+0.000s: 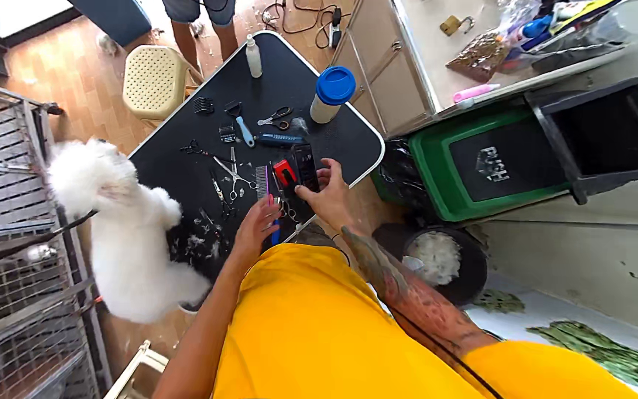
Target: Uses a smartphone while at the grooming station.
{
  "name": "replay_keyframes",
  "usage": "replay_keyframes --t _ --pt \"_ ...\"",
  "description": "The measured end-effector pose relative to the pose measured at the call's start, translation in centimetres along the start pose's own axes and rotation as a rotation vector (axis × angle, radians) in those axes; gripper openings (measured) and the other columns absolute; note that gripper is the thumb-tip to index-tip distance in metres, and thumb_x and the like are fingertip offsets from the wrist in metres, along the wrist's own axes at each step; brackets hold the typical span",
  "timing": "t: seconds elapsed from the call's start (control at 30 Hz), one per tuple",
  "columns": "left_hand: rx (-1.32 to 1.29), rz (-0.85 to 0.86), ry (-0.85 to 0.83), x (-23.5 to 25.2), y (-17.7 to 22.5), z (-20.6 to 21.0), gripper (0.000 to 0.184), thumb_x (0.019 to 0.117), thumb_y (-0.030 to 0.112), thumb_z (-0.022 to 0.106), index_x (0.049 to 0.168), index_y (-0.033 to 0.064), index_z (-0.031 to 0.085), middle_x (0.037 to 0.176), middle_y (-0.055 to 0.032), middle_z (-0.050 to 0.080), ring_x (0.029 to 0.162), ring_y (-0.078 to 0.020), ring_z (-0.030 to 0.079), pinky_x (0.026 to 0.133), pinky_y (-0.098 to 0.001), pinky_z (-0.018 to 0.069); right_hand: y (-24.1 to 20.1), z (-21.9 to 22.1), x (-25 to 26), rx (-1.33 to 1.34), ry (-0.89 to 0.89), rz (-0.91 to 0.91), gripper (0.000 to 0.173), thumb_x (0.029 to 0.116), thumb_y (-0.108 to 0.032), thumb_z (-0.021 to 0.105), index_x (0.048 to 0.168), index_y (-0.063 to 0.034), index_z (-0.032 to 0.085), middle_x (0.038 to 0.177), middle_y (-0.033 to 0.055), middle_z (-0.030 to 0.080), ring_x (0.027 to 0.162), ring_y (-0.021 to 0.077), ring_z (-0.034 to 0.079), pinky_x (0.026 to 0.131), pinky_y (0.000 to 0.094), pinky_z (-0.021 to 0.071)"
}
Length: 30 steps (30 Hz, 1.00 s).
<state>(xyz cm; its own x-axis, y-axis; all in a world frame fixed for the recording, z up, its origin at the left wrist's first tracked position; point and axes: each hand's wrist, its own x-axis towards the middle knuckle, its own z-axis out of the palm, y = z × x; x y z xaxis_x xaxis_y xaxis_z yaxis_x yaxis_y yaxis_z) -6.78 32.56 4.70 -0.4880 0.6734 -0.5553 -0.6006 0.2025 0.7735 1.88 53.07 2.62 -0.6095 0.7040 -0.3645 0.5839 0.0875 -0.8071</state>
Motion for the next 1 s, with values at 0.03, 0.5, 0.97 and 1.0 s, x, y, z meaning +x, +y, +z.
replay_keyframes --t 0.03,0.5,0.97,1.0 --pt "-0.083 0.036 -0.055 0.9 0.7 1.0 0.075 0.1027 0.063 0.031 0.16 0.0159 0.026 0.151 -0.0159 0.05 0.133 -0.0345 0.055 0.103 -0.0578 0.0508 -1.2 0.4 -1.8 -0.015 0.003 -0.109 0.09 0.0738 -0.039 0.088 0.147 -0.009 0.045 0.121 0.0135 0.066 0.105 0.0273 0.067 0.087 0.0508 0.0585" --pt "-0.342 0.197 -0.297 -1.6 5.8 2.4 0.056 0.1076 0.051 0.033 0.159 0.0299 0.024 0.143 -0.0138 0.055 0.123 -0.0293 0.061 0.097 -0.0469 0.0552 -5.9 0.1 -7.9 -0.062 0.162 -0.696 0.075 0.0766 -0.045 0.088 0.129 -0.0006 0.059 0.126 0.0168 0.065 0.112 0.0252 0.066 0.093 0.0414 0.0585" --pt "-0.194 0.426 -0.321 -5.9 9.0 1.1 0.076 0.0854 -0.002 0.049 0.155 0.0191 0.027 0.135 -0.01 0.058 0.116 -0.0208 0.063 0.098 -0.0424 0.054 -8.3 -3.5 -10.4 0.014 -0.043 -0.981 0.06 0.0806 -0.031 0.088 0.129 -0.0032 0.065 0.131 0.0215 0.06 0.114 0.0252 0.064 0.096 0.039 0.0587" --pt "-0.191 0.432 -0.325 -6.1 9.3 1.2 0.078 0.0834 -0.004 0.049 0.155 0.0184 0.026 0.136 -0.0105 0.058 0.117 -0.0215 0.063 0.099 -0.0432 0.054 -8.5 -3.6 -10.5 0.022 -0.045 -0.992 0.057 0.0808 -0.029 0.088 0.127 -0.0038 0.066 0.13 0.0212 0.061 0.114 0.0252 0.065 0.095 0.0391 0.0591"
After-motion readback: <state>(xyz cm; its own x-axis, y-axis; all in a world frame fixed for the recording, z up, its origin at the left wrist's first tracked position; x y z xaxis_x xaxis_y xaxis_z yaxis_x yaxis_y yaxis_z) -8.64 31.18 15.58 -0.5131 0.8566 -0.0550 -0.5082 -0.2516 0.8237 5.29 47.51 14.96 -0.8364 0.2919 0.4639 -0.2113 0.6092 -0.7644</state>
